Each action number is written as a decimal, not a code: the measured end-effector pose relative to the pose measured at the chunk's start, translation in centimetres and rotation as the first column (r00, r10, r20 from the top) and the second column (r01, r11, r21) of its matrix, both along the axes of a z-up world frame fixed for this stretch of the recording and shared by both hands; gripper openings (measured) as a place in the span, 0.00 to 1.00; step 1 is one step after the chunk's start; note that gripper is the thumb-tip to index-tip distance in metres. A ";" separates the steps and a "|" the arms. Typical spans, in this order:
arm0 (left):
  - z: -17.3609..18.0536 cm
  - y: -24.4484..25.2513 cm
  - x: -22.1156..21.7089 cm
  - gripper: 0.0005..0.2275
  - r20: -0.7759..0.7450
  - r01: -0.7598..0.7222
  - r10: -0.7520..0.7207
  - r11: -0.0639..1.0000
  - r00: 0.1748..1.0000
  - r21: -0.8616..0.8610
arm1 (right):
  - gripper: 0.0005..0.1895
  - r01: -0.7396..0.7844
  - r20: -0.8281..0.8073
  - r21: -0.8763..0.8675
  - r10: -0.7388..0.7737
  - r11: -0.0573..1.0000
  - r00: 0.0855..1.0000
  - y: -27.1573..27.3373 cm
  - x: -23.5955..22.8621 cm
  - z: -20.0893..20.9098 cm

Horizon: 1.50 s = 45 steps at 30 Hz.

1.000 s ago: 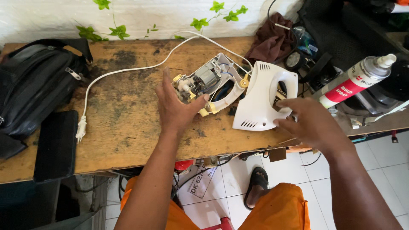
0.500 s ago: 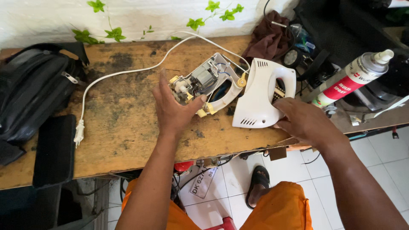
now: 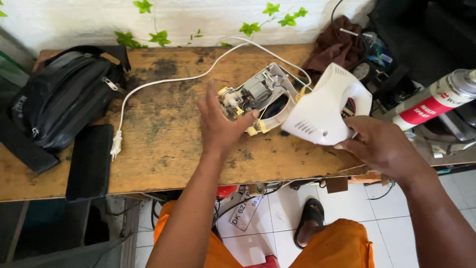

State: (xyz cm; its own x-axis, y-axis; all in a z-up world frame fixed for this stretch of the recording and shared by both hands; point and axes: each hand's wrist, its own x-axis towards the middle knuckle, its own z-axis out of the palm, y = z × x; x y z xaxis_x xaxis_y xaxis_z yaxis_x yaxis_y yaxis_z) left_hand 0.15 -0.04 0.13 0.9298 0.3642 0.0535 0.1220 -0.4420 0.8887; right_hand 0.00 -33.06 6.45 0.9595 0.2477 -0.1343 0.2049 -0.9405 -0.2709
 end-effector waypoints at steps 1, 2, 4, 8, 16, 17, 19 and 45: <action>0.0 0.0 -0.1 0.54 -0.002 0.003 -0.003 1.000 1.000 -0.001 | 0.19 0.003 -0.002 -0.001 -0.003 1.000 1.000 0.6 -0.4 0.1; 0.0 0.0 -0.2 0.53 0.007 0.005 -0.005 1.000 1.000 0.009 | 0.17 0.002 0.038 0.091 -0.005 0.996 0.999 1.2 -0.7 0.3; 0.2 -0.1 -0.2 0.53 0.022 0.011 -0.012 1.000 1.000 0.021 | 0.15 0.002 0.084 0.185 -0.018 0.983 0.996 3.5 -1.7 1.7; 0.1 0.1 -0.3 0.55 0.038 0.023 -0.021 0.999 0.999 -0.044 | 0.25 0.097 0.152 0.250 -0.138 0.963 0.979 7.0 -1.7 0.9; 1.2 0.3 -0.4 0.55 -0.012 0.020 -0.021 0.995 1.000 -0.093 | 0.25 -0.168 0.486 0.028 0.134 0.985 0.864 11.9 0.5 -3.2; 0.8 0.3 -0.3 0.56 -0.003 0.017 -0.017 0.997 1.000 -0.082 | 0.24 -0.176 0.496 0.029 0.138 0.984 0.857 12.1 0.5 -3.9; 0.2 0.4 -0.2 0.57 0.004 0.019 -0.019 0.997 1.000 -0.069 | 0.23 -0.178 0.505 0.031 0.138 0.984 0.852 12.5 0.3 -4.4; -0.2 0.2 -0.7 0.57 0.114 0.016 -0.006 0.996 0.993 -0.088 | 0.24 -0.004 0.347 0.569 -0.235 0.823 0.908 9.5 1.2 -2.4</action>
